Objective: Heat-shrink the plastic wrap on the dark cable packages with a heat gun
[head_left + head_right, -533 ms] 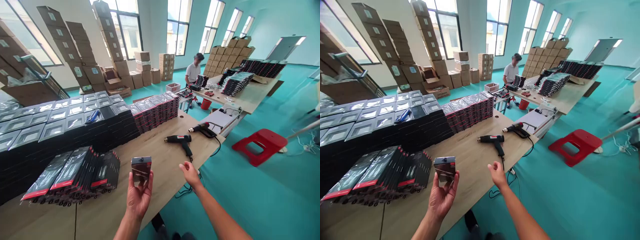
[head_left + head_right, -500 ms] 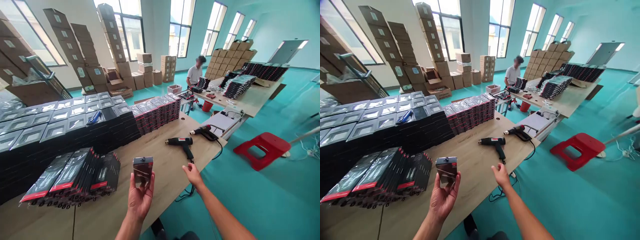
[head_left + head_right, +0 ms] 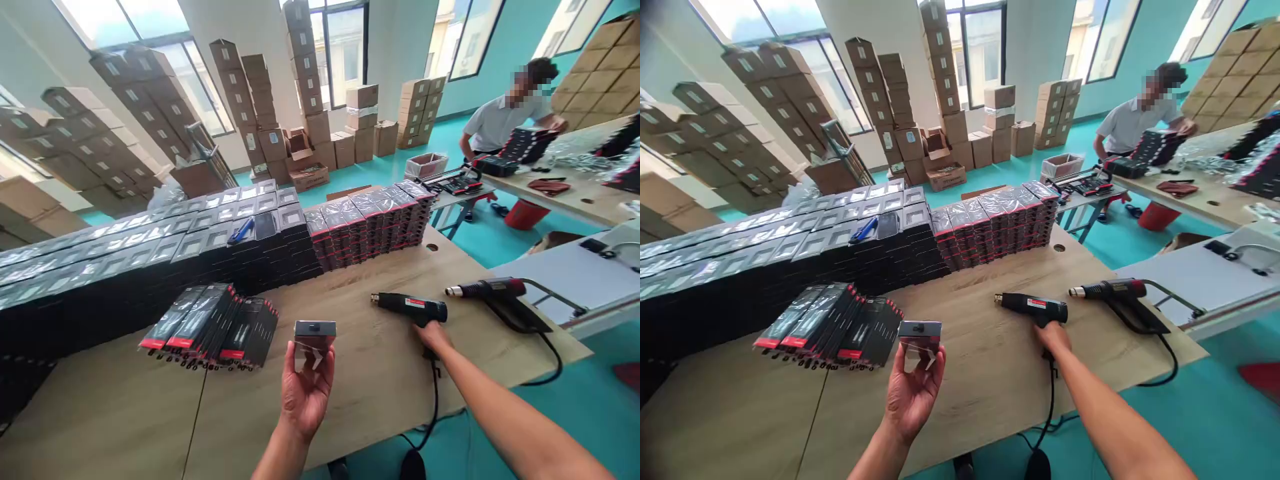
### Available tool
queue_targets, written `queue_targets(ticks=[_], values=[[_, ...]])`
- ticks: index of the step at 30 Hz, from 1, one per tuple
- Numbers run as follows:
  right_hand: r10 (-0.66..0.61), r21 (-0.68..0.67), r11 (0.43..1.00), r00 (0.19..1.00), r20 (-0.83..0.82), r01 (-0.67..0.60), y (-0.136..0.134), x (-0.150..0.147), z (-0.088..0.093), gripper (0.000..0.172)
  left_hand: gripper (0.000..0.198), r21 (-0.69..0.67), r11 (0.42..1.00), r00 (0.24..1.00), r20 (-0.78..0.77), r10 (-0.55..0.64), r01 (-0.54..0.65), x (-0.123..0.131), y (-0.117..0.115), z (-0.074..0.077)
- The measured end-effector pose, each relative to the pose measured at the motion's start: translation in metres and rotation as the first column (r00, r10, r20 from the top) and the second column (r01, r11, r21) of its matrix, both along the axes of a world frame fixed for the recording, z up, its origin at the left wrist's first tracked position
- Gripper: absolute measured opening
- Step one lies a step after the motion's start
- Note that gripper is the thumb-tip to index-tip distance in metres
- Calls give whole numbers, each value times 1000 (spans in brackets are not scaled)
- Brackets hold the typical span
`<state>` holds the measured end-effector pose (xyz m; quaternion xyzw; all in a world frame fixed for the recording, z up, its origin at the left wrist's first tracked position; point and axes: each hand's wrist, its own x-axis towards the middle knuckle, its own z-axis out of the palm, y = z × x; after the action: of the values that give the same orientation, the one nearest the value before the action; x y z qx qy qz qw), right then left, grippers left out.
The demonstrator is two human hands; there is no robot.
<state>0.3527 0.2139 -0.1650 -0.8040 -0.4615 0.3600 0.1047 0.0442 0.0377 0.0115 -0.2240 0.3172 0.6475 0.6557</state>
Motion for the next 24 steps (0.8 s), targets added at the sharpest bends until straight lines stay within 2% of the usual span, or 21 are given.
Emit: queue_targets(ticks=[3,6,9,11,14,17,20,24], values=[[-32,-66,998,987,-158,22,13,2,5,35,36,43,999,999,-30,22,-21,5,-1,1],[-73,-104,994,951,-301,43,5,2,15,31,38,186,982,994,-109,-16,36,4,-1,4],[-101,-119,991,905,-414,56,-23,7,26,28,54,326,937,972,-228,-50,125,-3,5,13],[-109,-117,991,874,-473,60,-49,16,34,26,54,348,927,953,-302,-32,142,-8,12,19],[-106,-95,993,831,-546,65,-90,30,49,24,53,376,922,904,-420,79,94,-15,23,22],[-102,-66,995,793,-600,78,-124,38,65,25,59,464,882,865,-474,167,85,-21,31,19],[-103,-38,994,763,-638,102,-146,40,79,25,60,534,834,846,-501,182,137,-24,36,15],[-93,6,991,738,-669,131,-158,37,94,25,59,591,781,838,-518,173,204,-25,43,13]])
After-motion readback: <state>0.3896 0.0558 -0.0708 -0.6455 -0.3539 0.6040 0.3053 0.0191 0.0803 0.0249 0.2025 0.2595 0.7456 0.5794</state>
